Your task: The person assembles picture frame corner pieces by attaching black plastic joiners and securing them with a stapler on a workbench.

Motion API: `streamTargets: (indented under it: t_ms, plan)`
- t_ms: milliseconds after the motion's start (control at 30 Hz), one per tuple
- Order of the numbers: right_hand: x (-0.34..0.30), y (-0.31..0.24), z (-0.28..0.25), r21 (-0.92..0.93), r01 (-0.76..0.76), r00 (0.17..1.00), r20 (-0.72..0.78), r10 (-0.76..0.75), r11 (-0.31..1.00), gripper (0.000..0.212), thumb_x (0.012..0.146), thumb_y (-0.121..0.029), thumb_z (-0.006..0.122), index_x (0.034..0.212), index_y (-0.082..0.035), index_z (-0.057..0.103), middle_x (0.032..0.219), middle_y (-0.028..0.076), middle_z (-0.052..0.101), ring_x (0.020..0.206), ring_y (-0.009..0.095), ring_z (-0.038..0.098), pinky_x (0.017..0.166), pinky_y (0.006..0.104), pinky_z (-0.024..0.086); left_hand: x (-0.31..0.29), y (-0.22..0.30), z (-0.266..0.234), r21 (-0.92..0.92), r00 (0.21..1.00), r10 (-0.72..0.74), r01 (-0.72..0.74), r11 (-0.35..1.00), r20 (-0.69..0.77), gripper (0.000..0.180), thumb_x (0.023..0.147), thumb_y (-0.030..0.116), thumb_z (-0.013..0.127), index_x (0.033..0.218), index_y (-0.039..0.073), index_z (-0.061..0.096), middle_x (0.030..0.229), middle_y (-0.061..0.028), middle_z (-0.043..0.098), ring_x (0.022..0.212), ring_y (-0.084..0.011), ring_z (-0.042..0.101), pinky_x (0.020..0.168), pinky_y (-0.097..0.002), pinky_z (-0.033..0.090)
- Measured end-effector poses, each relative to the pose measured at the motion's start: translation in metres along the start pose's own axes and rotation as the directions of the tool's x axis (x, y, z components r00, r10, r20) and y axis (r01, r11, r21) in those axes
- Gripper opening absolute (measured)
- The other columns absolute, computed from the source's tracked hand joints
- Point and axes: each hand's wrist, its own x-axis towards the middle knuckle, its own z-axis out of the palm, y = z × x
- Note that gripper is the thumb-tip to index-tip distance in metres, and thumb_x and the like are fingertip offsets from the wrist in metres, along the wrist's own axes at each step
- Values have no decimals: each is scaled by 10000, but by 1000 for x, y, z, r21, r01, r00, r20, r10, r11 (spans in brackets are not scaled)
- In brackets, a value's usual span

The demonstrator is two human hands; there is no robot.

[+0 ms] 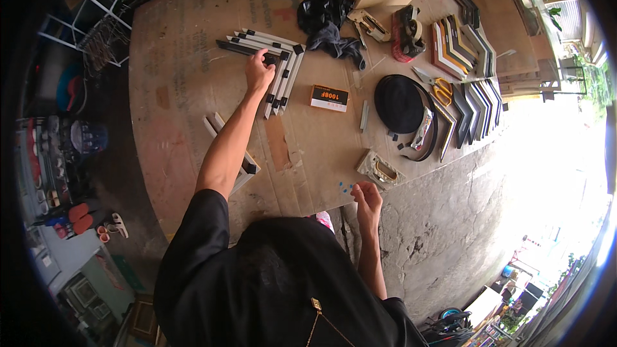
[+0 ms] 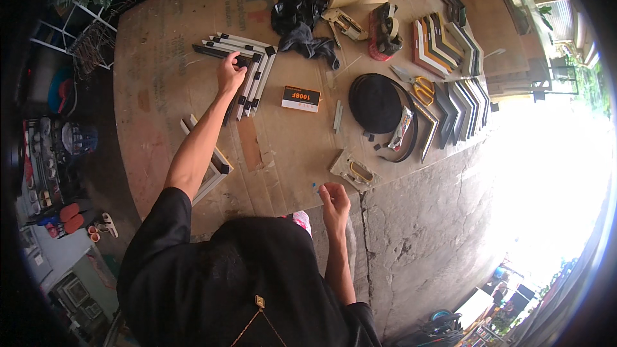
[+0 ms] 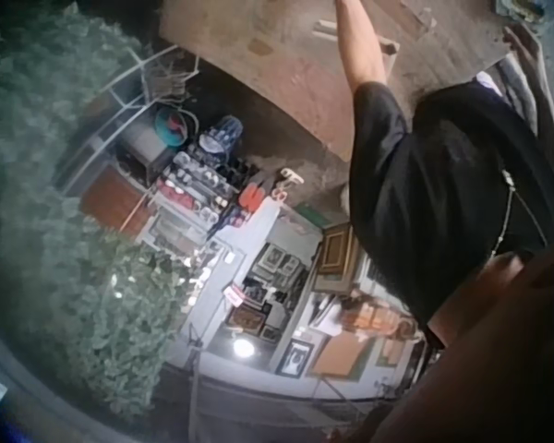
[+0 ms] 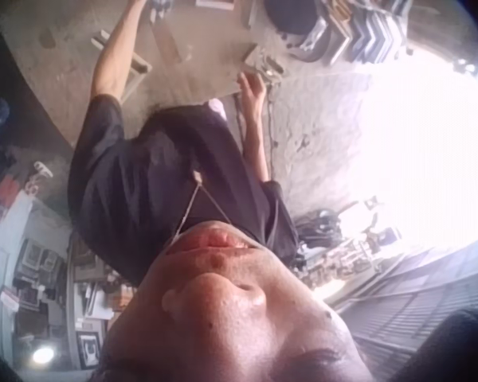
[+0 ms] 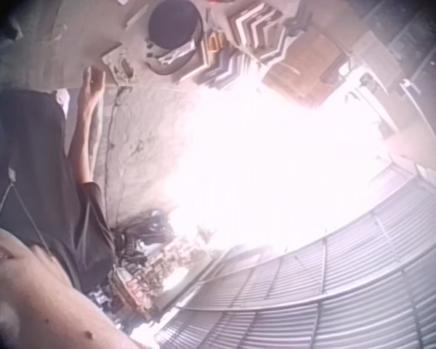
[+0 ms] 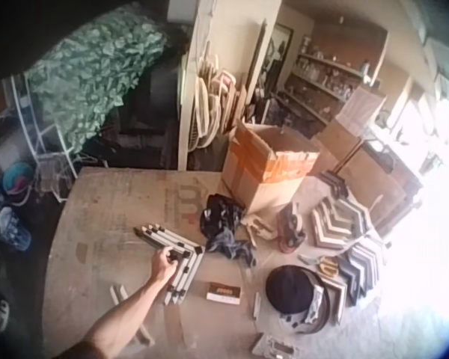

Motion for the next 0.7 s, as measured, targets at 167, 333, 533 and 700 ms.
streamTargets:
  t_ms: [167, 333, 533, 700]
  plan:
    - [0, -1, -2, -1, -11, 1000, 16, 11, 1000, 164, 910, -158, 667, 976, -18, 616, 870, 20, 632, 813, 94, 571, 746, 259, 455, 1, 4, 6, -30, 1000, 11, -11, 999, -11, 509, 693, 45, 716, 1188, 95, 612, 986, -134, 580, 699, -223, 616, 700, -362, 524]
    - [0, 1, 0, -52, 9, 1000, 11, -8, 999, 176, 908, -171, 669, 982, -19, 619, 870, 20, 640, 818, 99, 577, 751, 261, 457, 3, -7, -1, -270, 984, -81, 122, 955, 157, 588, 755, 20, 726, 1305, 110, 537, 1158, -177, 602, 919, -216, 654, 802, -326, 549]
    - [3, 5, 7, -100, 20, 999, 30, -17, 995, 198, 890, -194, 687, 967, -20, 634, 841, 40, 652, 808, 106, 587, 758, 281, 465, -37, -6, -80, -500, 958, -81, 214, 839, 274, 577, 812, 17, 711, 1344, 84, 498, 1212, -195, 603, 1026, -230, 636, 871, -312, 529]
    - [10, 13, 7, -184, 109, 994, 39, -104, 977, 193, 877, -192, 690, 949, -20, 642, 843, 49, 663, 801, 133, 608, 742, 299, 480, -133, -3, -159, -101, 981, -151, 164, 981, 125, 490, 783, 96, 754, 1240, 83, 579, 1104, -129, 638, 977, -224, 622, 805, -323, 502]
